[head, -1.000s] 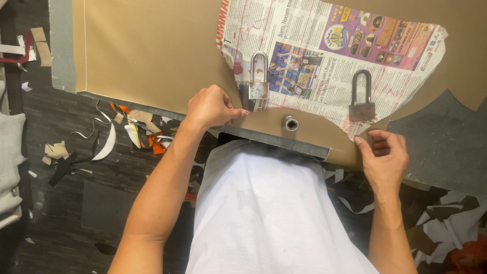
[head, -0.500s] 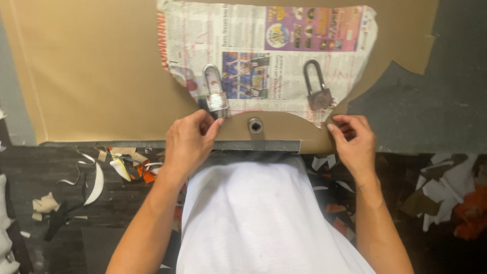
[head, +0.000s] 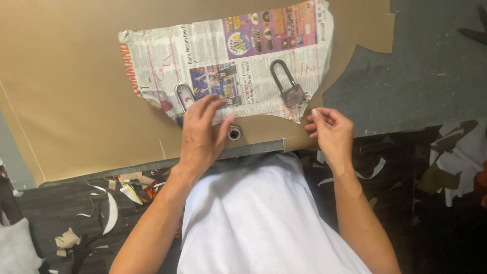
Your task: The person places a newspaper over a cardboard piece, secures it with padlocks and weights, marks a line with a ruler and pencil, then uses scissors to cut the cardboard along the marked line.
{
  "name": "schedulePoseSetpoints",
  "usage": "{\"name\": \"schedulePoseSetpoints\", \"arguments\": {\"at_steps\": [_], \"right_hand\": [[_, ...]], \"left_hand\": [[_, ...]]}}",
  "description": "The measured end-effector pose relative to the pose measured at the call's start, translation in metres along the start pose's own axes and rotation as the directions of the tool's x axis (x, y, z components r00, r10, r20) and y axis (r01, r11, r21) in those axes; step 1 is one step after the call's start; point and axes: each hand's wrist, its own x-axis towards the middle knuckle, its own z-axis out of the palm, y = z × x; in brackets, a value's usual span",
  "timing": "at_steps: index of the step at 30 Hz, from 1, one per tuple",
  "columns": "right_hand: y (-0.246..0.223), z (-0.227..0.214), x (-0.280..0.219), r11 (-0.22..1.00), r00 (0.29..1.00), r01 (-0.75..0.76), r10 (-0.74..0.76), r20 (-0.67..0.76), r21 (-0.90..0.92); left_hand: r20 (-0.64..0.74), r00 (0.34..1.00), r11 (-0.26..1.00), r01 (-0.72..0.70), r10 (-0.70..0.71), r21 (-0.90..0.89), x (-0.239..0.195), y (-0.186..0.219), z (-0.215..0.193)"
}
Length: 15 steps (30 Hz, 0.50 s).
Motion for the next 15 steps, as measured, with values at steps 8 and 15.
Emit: {"name": "schedulePoseSetpoints", "arguments": {"at_steps": [8,15], "right_hand": [[-0.011,0.014,-0.002,0.967,0.981,-0.173,0.187,0.06,-0.187],[-0.016,0.018,-0.001,0.946,0.955,-0.262,0.283,0.087,-0.193]], "left_hand": [[0.046,0.947,0.947,-0.316,0.319,-0.052,0.089,0.007,0.101],[0.391,0.818,0.881,-0.471,0.422,0.034,0.138,0.022,0.168]]}}
